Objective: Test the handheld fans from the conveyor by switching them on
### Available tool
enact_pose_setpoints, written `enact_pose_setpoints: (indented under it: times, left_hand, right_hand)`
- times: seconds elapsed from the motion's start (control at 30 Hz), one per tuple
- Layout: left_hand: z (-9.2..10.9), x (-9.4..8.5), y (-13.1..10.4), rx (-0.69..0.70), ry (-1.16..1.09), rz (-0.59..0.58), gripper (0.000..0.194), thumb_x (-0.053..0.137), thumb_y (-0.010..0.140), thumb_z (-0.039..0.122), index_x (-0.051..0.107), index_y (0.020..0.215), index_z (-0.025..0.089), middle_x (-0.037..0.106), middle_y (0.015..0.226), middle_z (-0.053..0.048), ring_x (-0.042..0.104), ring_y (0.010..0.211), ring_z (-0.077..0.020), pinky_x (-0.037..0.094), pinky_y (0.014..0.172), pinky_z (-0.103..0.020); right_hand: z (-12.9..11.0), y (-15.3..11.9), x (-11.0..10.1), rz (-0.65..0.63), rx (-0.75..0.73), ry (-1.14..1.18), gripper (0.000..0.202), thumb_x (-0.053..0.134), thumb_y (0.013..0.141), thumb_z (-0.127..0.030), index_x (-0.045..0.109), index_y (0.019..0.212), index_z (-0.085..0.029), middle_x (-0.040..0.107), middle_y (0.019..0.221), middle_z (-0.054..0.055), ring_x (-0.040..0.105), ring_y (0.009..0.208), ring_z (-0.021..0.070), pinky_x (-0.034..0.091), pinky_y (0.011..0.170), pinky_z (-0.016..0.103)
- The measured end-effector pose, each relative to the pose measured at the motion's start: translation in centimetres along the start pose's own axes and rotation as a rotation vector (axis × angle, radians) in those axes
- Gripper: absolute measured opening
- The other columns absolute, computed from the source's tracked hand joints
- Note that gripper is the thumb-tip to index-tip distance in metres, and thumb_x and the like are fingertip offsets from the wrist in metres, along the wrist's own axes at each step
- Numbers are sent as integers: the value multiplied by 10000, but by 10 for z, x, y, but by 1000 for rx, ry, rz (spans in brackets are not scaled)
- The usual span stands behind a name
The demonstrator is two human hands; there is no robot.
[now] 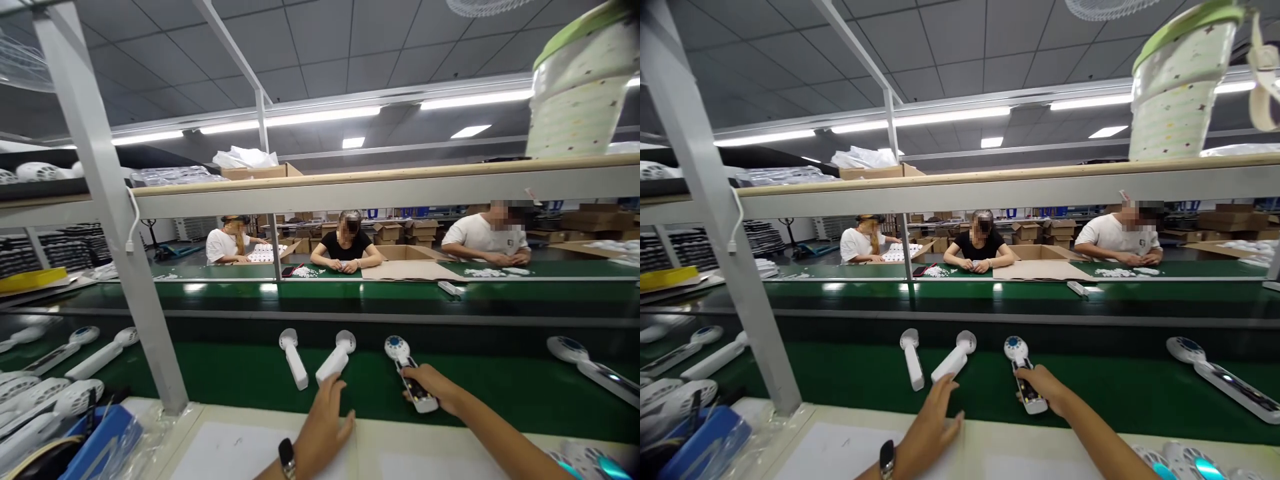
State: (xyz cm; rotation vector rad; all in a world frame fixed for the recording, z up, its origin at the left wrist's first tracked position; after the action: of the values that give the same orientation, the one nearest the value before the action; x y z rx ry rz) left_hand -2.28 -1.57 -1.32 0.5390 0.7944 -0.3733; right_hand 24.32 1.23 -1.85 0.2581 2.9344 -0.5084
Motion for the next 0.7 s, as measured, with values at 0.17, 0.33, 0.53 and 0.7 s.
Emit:
enact_pose_setpoints:
  times: [0.17, 0.33, 0.53, 0.7]
  left_hand:
    - [-2, 20, -3, -65, -196, -279, 949, 559, 700, 526, 53, 1382, 102, 118, 1445, -201, 155, 1319, -312, 180, 1070, -464]
    - [-15, 32, 0, -57, -442, -224, 1152, 704, 571, 497, -42, 1385, 170, 126, 1442, -190, 237, 1284, -331, 232, 1045, -455]
    - [-20, 36, -2, -131, -483, -217, 1080, 697, 598, 451, 13, 1390, 186, 112, 1451, -161, 251, 1267, -338, 206, 1049, -455]
    - [-14, 31, -2, -111, -487, -167, 1033, 704, 570, 453, 114, 1379, 199, 248, 1391, -150, 278, 1234, -347, 246, 1023, -425]
  right_hand:
    - [15, -29, 94, -205, -113, 251, 357, 708, 583, -344, 478, 808, -192, 647, 690, 22, 670, 710, 222, 533, 653, 331]
    - [28, -46, 125, -288, -274, 506, 543, 699, 627, -430, 513, 1067, -171, 703, 909, 80, 638, 891, 268, 467, 813, 360]
    - [30, -38, 116, -346, -316, 490, 549, 753, 557, -350, 608, 1057, -177, 687, 1015, 95, 581, 1011, 315, 413, 899, 407]
    - [39, -30, 115, -327, -322, 409, 519, 743, 576, -335, 633, 1056, -171, 669, 1059, 107, 554, 1047, 318, 398, 919, 407]
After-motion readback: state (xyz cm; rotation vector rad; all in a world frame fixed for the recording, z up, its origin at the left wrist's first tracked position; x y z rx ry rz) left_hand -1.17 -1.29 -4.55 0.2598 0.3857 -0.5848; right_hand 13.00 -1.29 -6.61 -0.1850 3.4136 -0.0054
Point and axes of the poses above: each hand's wrist, its own y-axis towards the middle knuckle, its own x-axis out of the palm, z = x × y, the point moved 2 cm from there along y, towards the middle knuckle
